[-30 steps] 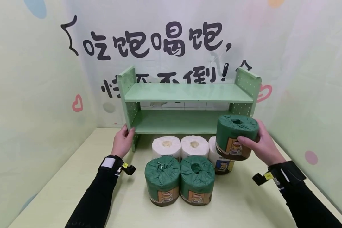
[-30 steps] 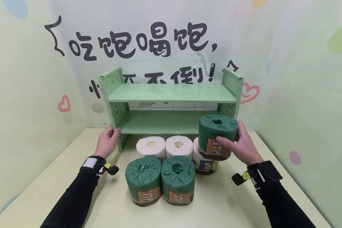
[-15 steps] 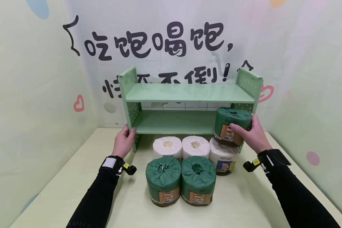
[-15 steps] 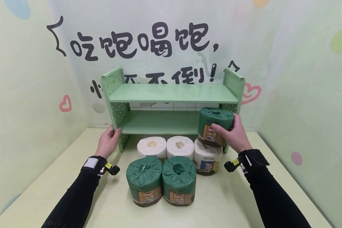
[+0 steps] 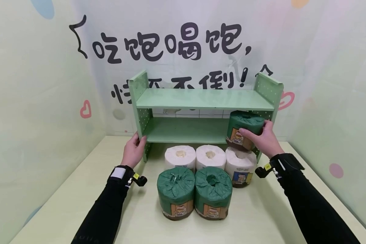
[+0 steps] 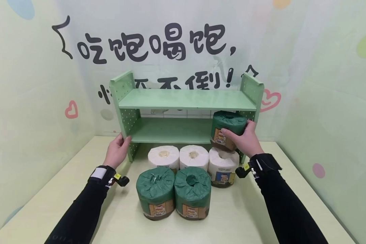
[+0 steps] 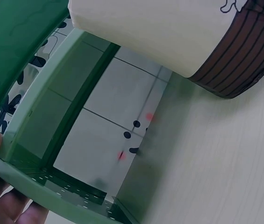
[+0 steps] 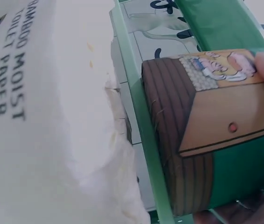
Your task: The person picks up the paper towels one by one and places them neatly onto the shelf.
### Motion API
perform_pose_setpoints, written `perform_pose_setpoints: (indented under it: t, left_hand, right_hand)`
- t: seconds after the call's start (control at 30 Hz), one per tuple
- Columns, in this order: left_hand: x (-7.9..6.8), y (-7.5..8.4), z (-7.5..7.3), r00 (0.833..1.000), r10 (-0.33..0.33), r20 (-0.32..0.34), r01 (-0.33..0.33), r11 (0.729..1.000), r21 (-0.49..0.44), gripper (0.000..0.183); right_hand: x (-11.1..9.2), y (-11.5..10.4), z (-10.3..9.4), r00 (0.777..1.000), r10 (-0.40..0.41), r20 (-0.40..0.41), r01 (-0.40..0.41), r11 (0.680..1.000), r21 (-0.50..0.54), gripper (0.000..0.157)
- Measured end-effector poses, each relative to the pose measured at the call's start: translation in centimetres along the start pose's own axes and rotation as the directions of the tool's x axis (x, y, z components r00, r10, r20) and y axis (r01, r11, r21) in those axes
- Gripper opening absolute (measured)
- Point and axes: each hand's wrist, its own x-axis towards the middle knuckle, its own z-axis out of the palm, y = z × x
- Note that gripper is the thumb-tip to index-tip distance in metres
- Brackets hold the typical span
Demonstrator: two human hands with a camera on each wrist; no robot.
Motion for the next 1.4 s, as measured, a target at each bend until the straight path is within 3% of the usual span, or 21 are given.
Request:
perform_pose_setpoints:
  t: [0.27, 0.47, 0.7, 0.9, 1.23, 1.4]
  left_hand:
    - [0.0, 0.1, 0.0, 1.0, 0.008, -0.01, -0.008, 1.0, -0.003, 0.039]
    - [-0.1, 0.0, 0.0, 1.0, 0.001, -0.002, -0.001, 1.0, -0.016, 0.042]
    - [0.1, -0.2, 0.1, 1.0, 0.006, -0.004, -0.006, 1.0, -0.02, 0.042]
    - [0.1, -0.1, 0.1, 1.0, 0.013, -0.01, -0.014, 1.0, -0.019, 0.04]
    - [0.1, -0.1, -0.1, 1.0, 0.007, -0.014, -0.007, 1.0, -0.021, 0.04]
    - [0.1, 0.0, -0.1, 1.0, 0.005, -0.011, -0.006, 1.0, -0.026, 0.04]
  right_hand:
    - [0.3, -0.8, 0.4, 1.0, -0.002, -0.011, 0.001, 0.992, -0.124, 0.119]
    - [0.7, -1.3, 0.9, 0.998, -0.012, -0.067, -0.003, 0.975, -0.22, 0.119]
    - [1.3, -1.3, 1.1, 0.985, -0.077, -0.156, 0.054, 0.987, -0.15, 0.103]
    - [1.6, -2.0, 0.9, 0.986, -0.089, -0.14, 0.058, 0.975, -0.212, 0.096]
    - [2.7, -2.5, 1.0, 0.989, -0.064, -0.135, 0.009, 0.928, -0.373, 0.078]
    - [3.3, -2.3, 1.0, 0.989, -0.024, -0.145, -0.032, 0.928, -0.371, 0.086]
